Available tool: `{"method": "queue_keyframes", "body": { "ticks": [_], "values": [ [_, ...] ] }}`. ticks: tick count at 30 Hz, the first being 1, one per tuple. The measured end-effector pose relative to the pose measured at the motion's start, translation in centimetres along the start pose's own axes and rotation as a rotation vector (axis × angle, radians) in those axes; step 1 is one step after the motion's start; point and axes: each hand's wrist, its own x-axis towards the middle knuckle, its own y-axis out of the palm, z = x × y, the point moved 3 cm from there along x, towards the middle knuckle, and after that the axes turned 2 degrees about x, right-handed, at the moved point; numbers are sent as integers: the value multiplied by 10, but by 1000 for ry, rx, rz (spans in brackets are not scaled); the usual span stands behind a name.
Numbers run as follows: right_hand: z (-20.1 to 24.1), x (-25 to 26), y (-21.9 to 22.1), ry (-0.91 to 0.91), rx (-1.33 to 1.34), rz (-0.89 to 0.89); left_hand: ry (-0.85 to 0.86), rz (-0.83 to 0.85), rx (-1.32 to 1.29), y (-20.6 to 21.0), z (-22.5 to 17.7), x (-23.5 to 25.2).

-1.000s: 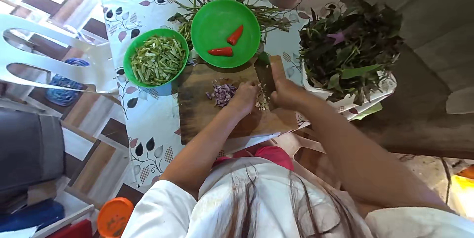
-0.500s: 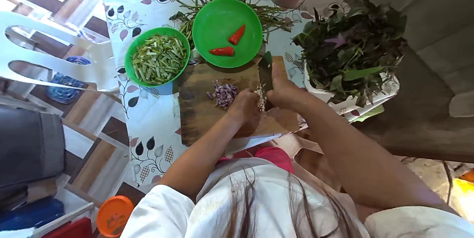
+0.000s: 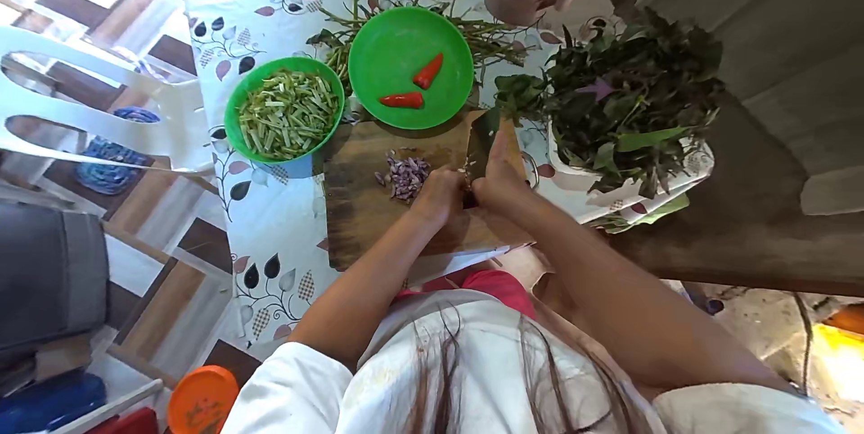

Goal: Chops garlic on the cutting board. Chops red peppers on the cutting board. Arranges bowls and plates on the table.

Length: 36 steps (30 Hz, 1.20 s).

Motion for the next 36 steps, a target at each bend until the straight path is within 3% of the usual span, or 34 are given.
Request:
{"method": "queue_keyframes", "body": {
  "ticks": [3, 6, 10, 13, 16, 19, 21, 22, 24, 26, 30, 36],
  "values": [
    [8, 2, -27, -33, -142, 129, -11, 14, -10, -4, -2, 2],
    [-5, 6, -29, -151, -196, 99, -49, 59, 21, -6, -1, 4],
    [-13, -5, -17, -85, -83, 50, -41, 43, 58, -2, 3, 7],
    [-5, -5, -17, -56, -141, 58, -60, -79, -123, -5, -7, 7],
    [2, -10, -11, -124, -189, 149, -177, -155, -377, -15, -17, 16],
    [-9, -3, -19, -251, -164, 368, -347, -9, -281, -23, -21, 30],
    [-10, 12, -50, -286, -86, 442, -411, 38, -149, -28, -23, 37],
    [-4, 21, -69, -273, -70, 343, -442, 47, -111, -29, -23, 39],
    [4, 55, -92, -255, -22, -32, -504, 72, -60, -29, -24, 40],
    [19, 84, -96, -172, -18, -210, -519, 62, -29, -29, -26, 41],
    [42, 123, -83, -8, -169, -226, -542, 101, 7, -32, -29, 45],
    [29, 153, -77, 116, -236, -177, -541, 138, 44, -39, -37, 43]
  ]
}}
